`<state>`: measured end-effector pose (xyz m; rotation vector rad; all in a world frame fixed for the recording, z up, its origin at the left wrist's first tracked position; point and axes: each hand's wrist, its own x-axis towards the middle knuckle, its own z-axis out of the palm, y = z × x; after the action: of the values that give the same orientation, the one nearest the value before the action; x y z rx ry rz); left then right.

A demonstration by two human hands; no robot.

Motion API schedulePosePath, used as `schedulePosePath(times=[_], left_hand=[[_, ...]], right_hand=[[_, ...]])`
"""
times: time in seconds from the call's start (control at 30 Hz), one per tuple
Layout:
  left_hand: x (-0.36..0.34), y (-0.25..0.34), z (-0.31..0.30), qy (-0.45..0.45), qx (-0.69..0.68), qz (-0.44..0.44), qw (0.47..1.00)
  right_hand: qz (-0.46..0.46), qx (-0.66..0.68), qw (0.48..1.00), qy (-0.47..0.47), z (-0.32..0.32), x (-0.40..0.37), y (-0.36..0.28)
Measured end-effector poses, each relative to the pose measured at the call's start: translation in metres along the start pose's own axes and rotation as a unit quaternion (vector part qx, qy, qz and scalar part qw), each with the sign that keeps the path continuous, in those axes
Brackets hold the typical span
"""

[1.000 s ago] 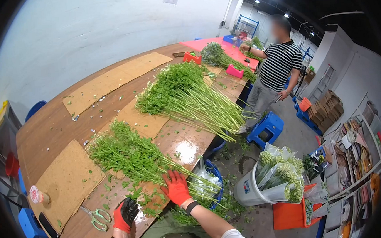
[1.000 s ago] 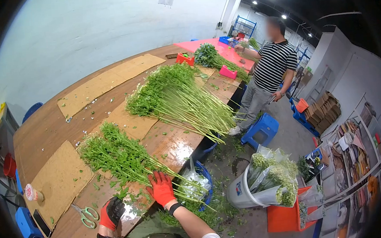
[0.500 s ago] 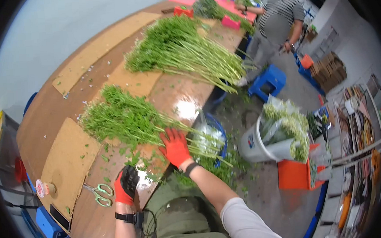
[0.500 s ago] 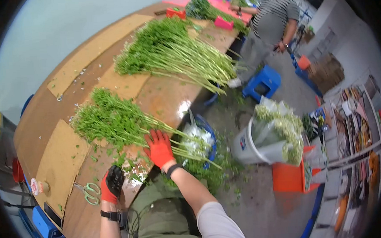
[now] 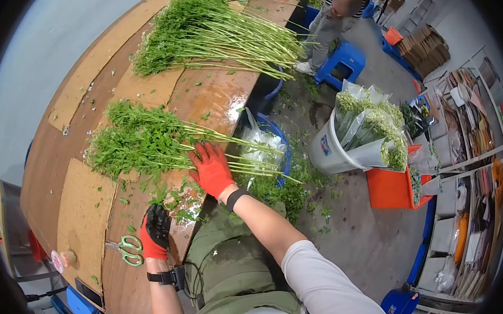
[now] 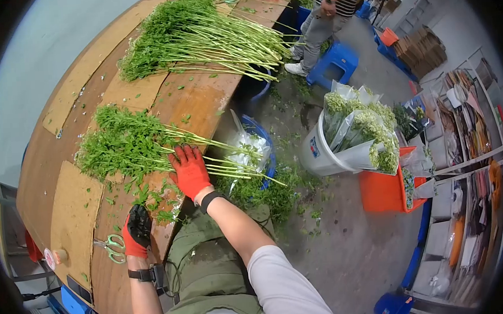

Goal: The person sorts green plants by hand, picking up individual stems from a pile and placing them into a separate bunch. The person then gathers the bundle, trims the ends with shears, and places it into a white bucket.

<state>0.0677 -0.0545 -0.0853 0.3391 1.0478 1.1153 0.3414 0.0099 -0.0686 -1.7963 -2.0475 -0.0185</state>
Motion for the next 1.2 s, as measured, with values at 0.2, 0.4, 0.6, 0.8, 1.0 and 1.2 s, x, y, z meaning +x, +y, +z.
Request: schedulePosePath(times=[0.2,0.4,0.6,0.8,1.0,1.2], left_hand=[[0.000,-0.001,-0.002,-0.020,-0.016,0.010,1.000],[-0.007,0.003,0.012,-0.004,-0.005,0.014,1.000],[-0.001,0.000,0.001,-0.028,-0.002,0.019,0.999],[-0.002,0.000,-0.001,-0.036,-0.007,0.014,0.999],[-0.001,-0.001,-0.001,-0.052,0.002,0.020,0.998],[0.002,-0.004,-0.002,-0.031,-0.004,0.023,0.999]], right_hand=[[0.003,-0.026,0.999,-0.022,-0.002,0.001,-0.001],[0.005,-0.021,0.999,-0.033,0.001,0.001,0.000],[-0.001,-0.029,0.999,-0.025,0.003,0.000,0.001],[-0.005,-0.034,0.999,-0.027,0.000,0.000,0.000],[-0.002,-0.038,0.999,-0.035,0.000,0.000,0.000],[-0.004,-0.040,0.998,-0.038,-0.001,0.000,-0.001]])
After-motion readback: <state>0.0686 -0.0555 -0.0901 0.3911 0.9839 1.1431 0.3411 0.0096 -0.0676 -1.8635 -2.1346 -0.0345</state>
